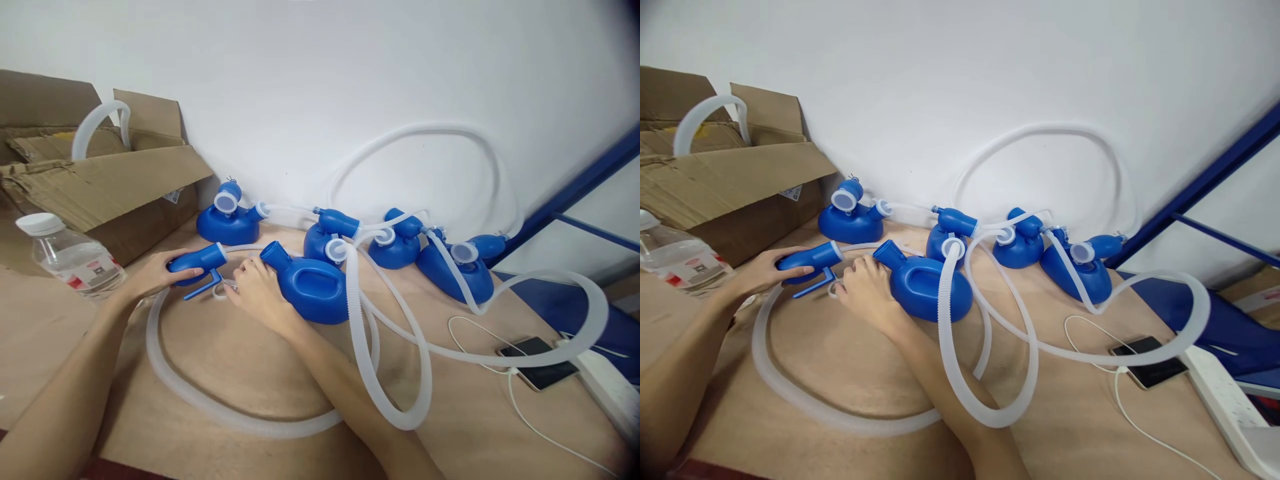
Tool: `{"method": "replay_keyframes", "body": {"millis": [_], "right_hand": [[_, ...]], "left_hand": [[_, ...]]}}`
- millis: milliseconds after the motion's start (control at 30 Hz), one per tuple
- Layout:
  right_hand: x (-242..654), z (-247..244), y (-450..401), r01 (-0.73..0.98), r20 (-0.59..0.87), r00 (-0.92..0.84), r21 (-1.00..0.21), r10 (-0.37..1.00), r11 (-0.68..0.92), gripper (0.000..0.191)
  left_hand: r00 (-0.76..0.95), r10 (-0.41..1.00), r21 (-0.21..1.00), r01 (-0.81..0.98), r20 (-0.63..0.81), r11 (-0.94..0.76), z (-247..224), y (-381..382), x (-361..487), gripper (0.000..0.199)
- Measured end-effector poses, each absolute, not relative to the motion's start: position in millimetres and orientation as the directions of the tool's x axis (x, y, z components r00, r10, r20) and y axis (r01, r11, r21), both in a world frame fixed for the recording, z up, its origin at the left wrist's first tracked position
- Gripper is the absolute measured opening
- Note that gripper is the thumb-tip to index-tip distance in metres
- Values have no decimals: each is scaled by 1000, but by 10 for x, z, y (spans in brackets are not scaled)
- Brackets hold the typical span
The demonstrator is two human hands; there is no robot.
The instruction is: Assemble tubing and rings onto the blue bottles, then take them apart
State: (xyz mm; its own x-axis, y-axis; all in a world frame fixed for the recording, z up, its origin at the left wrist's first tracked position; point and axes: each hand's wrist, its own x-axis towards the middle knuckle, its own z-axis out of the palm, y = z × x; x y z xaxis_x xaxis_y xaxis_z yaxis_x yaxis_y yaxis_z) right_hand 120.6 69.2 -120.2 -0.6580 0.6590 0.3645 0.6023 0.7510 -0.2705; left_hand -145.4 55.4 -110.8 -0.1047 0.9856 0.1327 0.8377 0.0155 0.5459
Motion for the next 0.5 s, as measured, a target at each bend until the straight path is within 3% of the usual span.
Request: {"method": "replay_keyframes", "body": {"millis": [67,167,300,433,500], "right_hand": [[1198,-1296,720,600,386,-689,-172,613,782,29],[1175,-1423,751,594,419,-682,-162,600,788,39],[1185,-1516,817,565,412,-703,-173,580,807,35],[1245,-1545,931,404,388,-812,-163,435,900,21],[1262,-1556,981,339,379,-842,-184,385,923,24]], "left_hand": [[-77,977,481,876,201,-30,-1077,529,-1380,94],[2,964,419,901,267,-118,-1015,501,-1225,85],[77,954,427,882,289,-200,-985,495,-1116,80],[67,960,454,870,273,-190,-996,492,-1157,81],[92,964,477,854,248,-205,-987,486,-1191,82]]}}
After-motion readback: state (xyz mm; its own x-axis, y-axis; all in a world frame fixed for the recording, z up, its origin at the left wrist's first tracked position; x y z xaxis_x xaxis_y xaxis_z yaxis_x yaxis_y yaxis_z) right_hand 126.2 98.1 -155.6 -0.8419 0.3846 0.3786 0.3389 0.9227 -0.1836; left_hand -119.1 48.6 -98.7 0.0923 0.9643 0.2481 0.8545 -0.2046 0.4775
